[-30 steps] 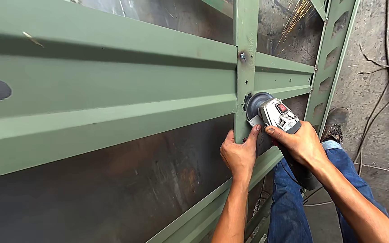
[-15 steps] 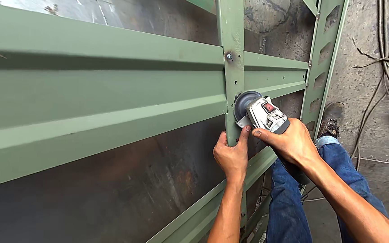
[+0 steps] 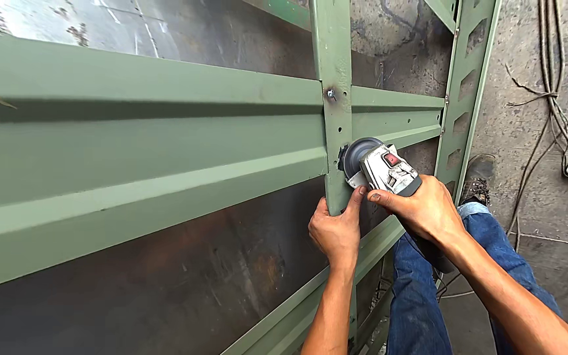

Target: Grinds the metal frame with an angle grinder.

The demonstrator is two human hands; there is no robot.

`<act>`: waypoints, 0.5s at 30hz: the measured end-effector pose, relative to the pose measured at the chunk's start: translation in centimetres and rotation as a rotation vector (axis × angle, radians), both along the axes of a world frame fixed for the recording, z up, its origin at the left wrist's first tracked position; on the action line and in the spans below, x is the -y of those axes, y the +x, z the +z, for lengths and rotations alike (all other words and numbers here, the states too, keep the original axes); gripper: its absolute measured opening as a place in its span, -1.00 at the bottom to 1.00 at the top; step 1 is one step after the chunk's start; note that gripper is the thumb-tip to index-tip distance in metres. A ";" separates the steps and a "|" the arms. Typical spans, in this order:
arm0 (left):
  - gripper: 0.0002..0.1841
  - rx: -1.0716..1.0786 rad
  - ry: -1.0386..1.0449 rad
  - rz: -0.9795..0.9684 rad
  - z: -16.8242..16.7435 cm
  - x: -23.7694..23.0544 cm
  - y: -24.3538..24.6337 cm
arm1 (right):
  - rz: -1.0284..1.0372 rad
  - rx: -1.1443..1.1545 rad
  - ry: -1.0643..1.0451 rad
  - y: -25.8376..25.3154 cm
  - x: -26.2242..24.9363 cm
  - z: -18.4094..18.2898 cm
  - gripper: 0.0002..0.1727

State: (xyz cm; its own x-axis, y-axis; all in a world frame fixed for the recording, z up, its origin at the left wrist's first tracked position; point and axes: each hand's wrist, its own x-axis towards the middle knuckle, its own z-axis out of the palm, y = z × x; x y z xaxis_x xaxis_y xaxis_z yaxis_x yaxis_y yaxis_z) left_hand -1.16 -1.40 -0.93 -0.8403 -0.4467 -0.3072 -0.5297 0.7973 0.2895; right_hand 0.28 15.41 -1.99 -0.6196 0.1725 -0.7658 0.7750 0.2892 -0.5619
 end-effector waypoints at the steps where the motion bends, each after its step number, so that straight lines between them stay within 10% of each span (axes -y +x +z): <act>1: -0.36 0.010 -0.012 0.006 0.0 0.0 0.0 | -0.010 0.000 -0.014 -0.3 0.1 -0.2 -0.16; 15: -0.24 -0.093 0.395 0.167 -0.4 1.4 0.7 | -0.716 -0.014 -0.570 9.8 -9.7 -2.6 0.04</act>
State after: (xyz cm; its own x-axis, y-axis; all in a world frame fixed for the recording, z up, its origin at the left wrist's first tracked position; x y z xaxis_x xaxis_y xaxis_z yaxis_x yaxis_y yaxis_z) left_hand -0.49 -2.81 -1.38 -0.7986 -0.4426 -0.4079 -0.5992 0.5213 0.6076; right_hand 10.10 25.13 -4.58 -0.5202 0.1168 -0.8460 0.6543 -0.5822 -0.4827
